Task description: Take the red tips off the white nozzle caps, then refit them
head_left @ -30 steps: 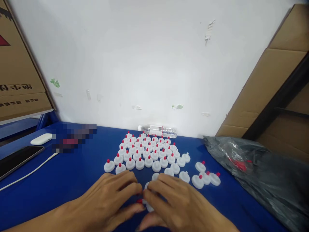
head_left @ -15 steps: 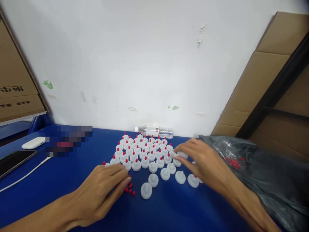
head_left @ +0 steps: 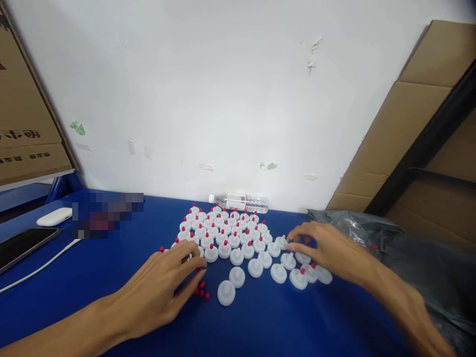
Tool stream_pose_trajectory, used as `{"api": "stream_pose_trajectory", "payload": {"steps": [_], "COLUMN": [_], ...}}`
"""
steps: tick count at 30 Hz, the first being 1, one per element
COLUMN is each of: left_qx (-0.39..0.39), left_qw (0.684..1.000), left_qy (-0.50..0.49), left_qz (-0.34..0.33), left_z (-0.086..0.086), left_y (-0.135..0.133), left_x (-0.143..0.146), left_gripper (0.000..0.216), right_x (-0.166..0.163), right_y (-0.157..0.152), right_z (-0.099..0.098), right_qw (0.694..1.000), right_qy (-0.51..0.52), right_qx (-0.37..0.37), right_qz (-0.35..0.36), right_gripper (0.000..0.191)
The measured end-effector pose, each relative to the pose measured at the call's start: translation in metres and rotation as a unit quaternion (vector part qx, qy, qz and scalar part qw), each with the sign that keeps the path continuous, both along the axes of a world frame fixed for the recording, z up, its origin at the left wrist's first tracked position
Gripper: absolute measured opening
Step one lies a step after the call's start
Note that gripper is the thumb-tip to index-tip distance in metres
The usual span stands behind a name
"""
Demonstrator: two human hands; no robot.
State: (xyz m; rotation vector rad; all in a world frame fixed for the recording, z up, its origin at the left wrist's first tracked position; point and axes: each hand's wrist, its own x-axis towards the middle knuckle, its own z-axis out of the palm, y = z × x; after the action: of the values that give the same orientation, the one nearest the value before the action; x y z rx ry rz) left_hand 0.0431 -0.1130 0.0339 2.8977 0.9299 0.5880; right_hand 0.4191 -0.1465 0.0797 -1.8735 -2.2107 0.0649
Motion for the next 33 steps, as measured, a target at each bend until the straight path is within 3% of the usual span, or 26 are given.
{"api": "stream_pose_trajectory", "payload": {"steps": [2, 5, 10, 16, 20, 26, 33], "left_qx": [0.011, 0.023, 0.016, 0.003, 0.006, -0.004, 0.005], "left_qw": [1.000, 1.000, 1.000, 1.000, 1.000, 1.000, 0.999], "left_qy": [0.001, -0.005, -0.001, -0.005, -0.016, -0.017, -0.050], "left_qz": [0.002, 0.004, 0.008, 0.026, 0.012, 0.008, -0.009], "left_z": [-0.001, -0.004, -0.005, 0.000, 0.002, 0.002, 0.002], "left_y": [0.001, 0.003, 0.003, 0.000, -0.002, -0.003, -0.003], "left_x": [0.000, 0.000, -0.001, -0.001, -0.001, 0.000, 0.000], "left_gripper": [0.025, 0.028, 0.030, 0.031, 0.030, 0.030, 0.029], "right_x": [0.007, 0.016, 0.015, 0.015, 0.022, 0.021, 0.016], "right_y": [0.000, 0.001, 0.004, 0.003, 0.001, 0.006, 0.011], "right_z": [0.001, -0.005, -0.016, -0.012, -0.020, -0.032, -0.028], "right_qw": [0.999, 0.993, 0.991, 0.990, 0.983, 0.983, 0.993], "right_qy": [-0.018, -0.049, -0.042, -0.045, -0.048, -0.047, -0.044], "right_qx": [0.004, -0.040, -0.079, -0.072, -0.086, -0.099, -0.037], "right_qz": [-0.046, -0.104, -0.102, -0.117, -0.153, -0.148, -0.102], "right_gripper": [0.030, 0.022, 0.007, 0.015, 0.026, 0.021, 0.028]}}
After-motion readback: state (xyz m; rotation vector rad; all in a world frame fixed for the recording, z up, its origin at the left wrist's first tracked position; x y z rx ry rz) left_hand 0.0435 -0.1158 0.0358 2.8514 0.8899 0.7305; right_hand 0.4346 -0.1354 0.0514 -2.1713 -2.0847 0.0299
